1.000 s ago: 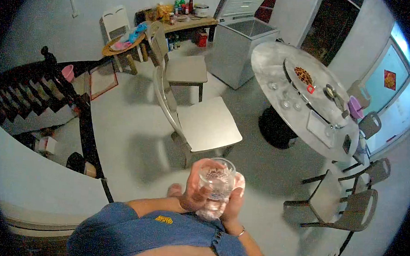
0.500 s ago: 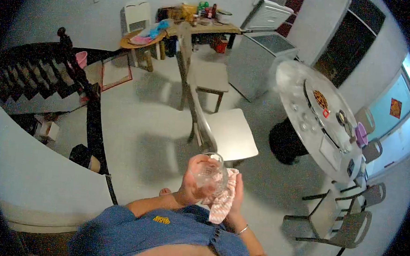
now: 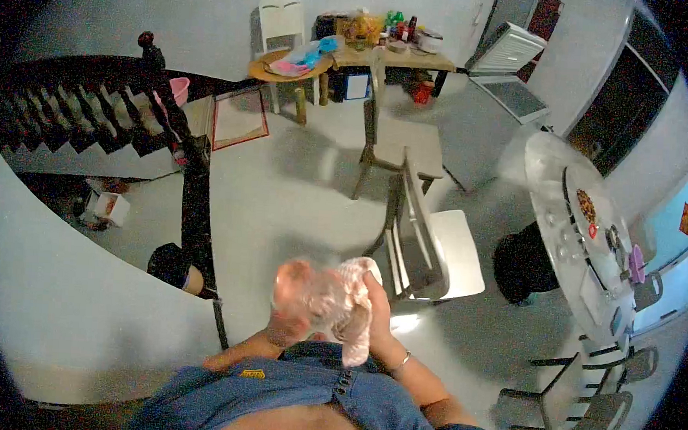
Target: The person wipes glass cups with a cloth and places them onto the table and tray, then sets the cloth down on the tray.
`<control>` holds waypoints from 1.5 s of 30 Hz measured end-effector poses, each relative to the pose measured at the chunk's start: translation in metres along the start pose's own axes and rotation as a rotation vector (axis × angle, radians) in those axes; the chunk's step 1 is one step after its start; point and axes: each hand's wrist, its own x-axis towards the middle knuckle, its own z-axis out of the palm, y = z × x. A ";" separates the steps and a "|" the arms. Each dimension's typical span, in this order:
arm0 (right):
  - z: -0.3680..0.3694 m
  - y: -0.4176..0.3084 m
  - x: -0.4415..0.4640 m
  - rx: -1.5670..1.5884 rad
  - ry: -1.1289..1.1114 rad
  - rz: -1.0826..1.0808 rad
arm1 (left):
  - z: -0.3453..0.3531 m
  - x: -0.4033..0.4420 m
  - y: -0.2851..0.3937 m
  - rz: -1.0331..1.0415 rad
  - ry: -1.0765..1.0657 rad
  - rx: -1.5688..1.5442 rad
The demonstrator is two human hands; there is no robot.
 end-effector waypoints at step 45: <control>0.264 0.034 0.463 -0.981 -0.618 -0.659 | -0.383 0.299 0.078 -0.551 0.251 -0.663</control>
